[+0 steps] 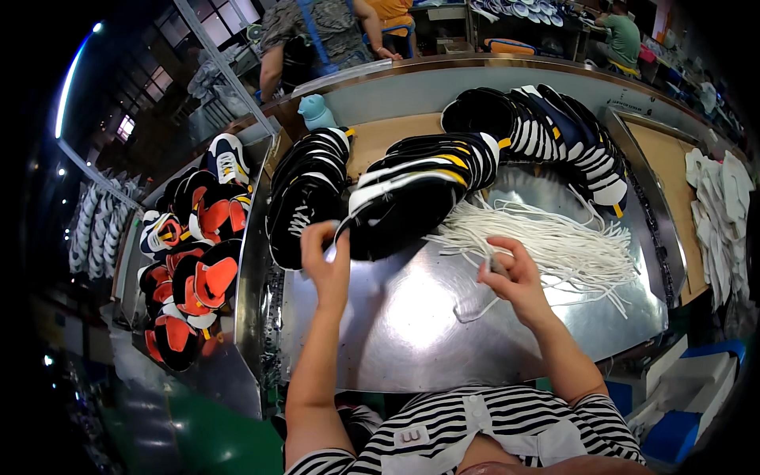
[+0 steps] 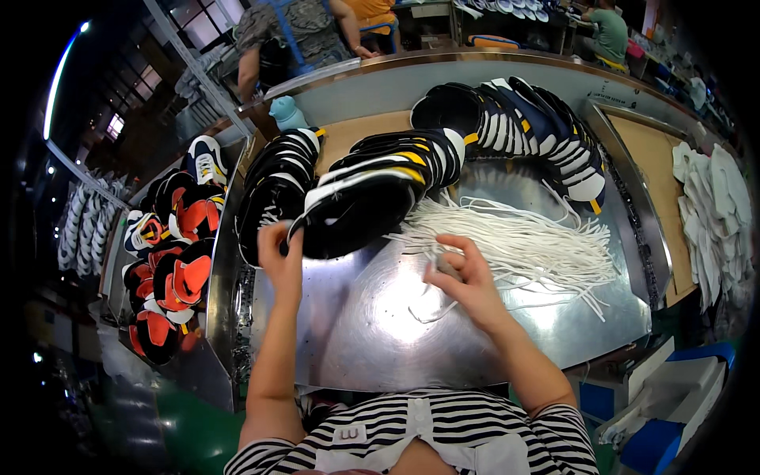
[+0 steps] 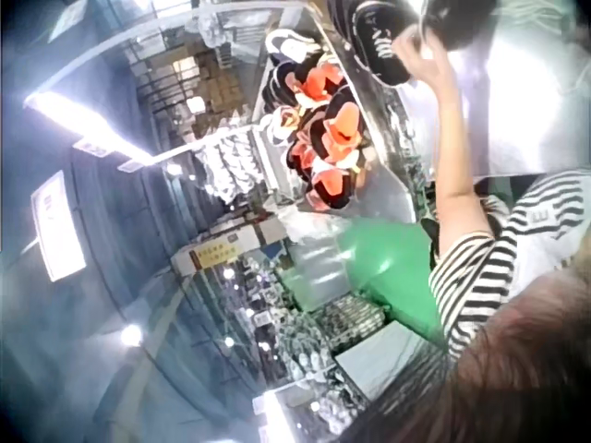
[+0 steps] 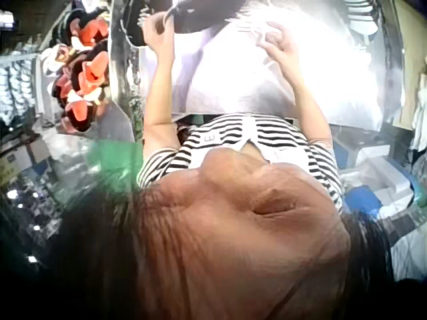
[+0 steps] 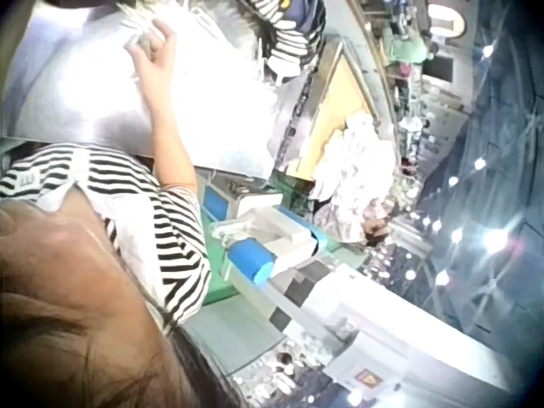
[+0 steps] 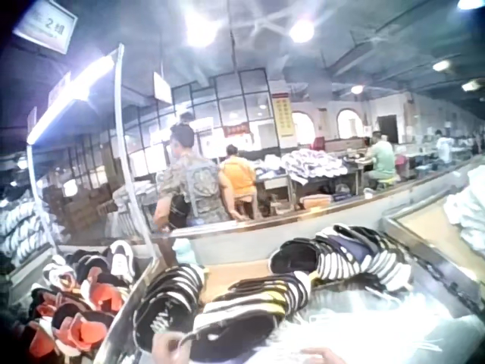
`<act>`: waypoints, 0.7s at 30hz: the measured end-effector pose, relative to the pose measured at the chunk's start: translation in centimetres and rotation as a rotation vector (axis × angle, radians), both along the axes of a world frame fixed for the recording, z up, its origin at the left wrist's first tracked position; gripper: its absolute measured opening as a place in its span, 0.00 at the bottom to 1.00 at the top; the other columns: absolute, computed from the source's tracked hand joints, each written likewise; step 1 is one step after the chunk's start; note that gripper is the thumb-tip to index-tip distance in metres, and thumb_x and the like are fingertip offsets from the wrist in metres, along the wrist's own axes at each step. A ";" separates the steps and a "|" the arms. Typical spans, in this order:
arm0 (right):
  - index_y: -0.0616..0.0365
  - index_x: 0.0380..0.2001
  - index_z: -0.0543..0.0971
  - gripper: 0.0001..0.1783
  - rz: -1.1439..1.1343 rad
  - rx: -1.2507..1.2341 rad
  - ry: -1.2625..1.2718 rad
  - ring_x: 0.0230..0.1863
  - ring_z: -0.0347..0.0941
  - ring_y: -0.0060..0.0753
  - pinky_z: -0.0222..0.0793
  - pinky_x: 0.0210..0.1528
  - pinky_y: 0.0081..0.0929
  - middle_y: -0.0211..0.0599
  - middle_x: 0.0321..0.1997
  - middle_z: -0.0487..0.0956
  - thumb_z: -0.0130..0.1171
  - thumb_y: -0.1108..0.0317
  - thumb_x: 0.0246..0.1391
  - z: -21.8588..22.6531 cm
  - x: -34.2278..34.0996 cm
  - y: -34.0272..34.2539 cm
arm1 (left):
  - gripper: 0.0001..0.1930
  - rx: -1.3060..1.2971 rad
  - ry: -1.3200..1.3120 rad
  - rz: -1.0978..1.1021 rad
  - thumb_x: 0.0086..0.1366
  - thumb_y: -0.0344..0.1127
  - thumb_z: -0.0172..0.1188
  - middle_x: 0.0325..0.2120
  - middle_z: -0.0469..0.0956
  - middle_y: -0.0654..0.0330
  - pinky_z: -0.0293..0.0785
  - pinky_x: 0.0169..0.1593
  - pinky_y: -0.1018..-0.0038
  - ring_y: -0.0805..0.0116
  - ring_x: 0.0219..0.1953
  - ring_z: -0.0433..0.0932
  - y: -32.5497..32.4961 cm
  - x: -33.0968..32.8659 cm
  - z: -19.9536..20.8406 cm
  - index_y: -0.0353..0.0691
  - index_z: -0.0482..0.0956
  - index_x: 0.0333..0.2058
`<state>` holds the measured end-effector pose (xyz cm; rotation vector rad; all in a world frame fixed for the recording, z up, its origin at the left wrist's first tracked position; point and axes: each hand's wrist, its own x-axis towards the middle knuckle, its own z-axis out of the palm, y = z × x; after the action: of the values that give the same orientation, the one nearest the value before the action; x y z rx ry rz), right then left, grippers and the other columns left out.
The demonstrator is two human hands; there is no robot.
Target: The person laces a shoe by threading a white lace through the eyelets and then ties a bow.
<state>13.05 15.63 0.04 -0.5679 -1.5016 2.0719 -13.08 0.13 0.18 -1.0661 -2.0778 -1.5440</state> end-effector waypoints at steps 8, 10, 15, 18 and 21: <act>0.60 0.46 0.75 0.13 0.109 -0.293 0.127 0.23 0.61 0.08 0.50 0.21 0.09 0.30 0.32 0.78 0.60 0.73 0.58 -1.4 5.7 -0.6 | 0.12 -0.172 0.670 -0.414 0.49 0.28 0.63 0.36 0.76 0.61 0.66 0.44 0.65 0.64 0.39 0.75 -2.8 17.8 -2.9 0.45 0.78 0.35; 0.61 0.46 0.75 0.13 0.093 -0.252 0.134 0.24 0.62 0.09 0.50 0.22 0.10 0.29 0.31 0.77 0.60 0.74 0.58 -0.7 7.0 -1.0 | 0.11 -0.223 0.692 -0.387 0.51 0.28 0.62 0.37 0.77 0.61 0.66 0.45 0.65 0.66 0.40 0.77 -1.8 18.3 -3.0 0.44 0.79 0.36; 0.59 0.41 0.75 0.11 -0.026 -0.198 0.011 0.25 0.65 0.11 0.52 0.22 0.11 0.30 0.31 0.77 0.62 0.72 0.54 -0.3 10.9 -1.5 | 0.13 0.051 0.221 -0.112 0.50 0.25 0.62 0.38 0.79 0.55 0.68 0.43 0.63 0.57 0.37 0.78 -1.4 12.4 3.0 0.38 0.79 0.37; 0.60 0.40 0.76 0.10 -0.128 -0.097 -0.007 0.26 0.68 0.13 0.53 0.21 0.12 0.28 0.29 0.76 0.61 0.72 0.53 -0.3 12.2 -2.5 | 0.16 -0.118 0.524 -0.138 0.49 0.24 0.61 0.37 0.80 0.53 0.68 0.41 0.62 0.55 0.35 0.78 -3.9 17.2 5.4 0.38 0.80 0.41; 0.58 0.39 0.77 0.09 -0.003 -0.081 -0.043 0.24 0.68 0.11 0.52 0.20 0.10 0.25 0.26 0.76 0.61 0.72 0.54 -0.8 9.3 -3.2 | 0.18 -0.378 0.292 -0.300 0.50 0.30 0.64 0.39 0.79 0.57 0.66 0.44 0.60 0.57 0.39 0.76 -3.2 18.1 -2.8 0.38 0.79 0.43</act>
<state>22.30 12.45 -0.78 -0.6493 -1.4452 2.1384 5.06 -3.11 -2.66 -1.6929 -2.1163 -1.0430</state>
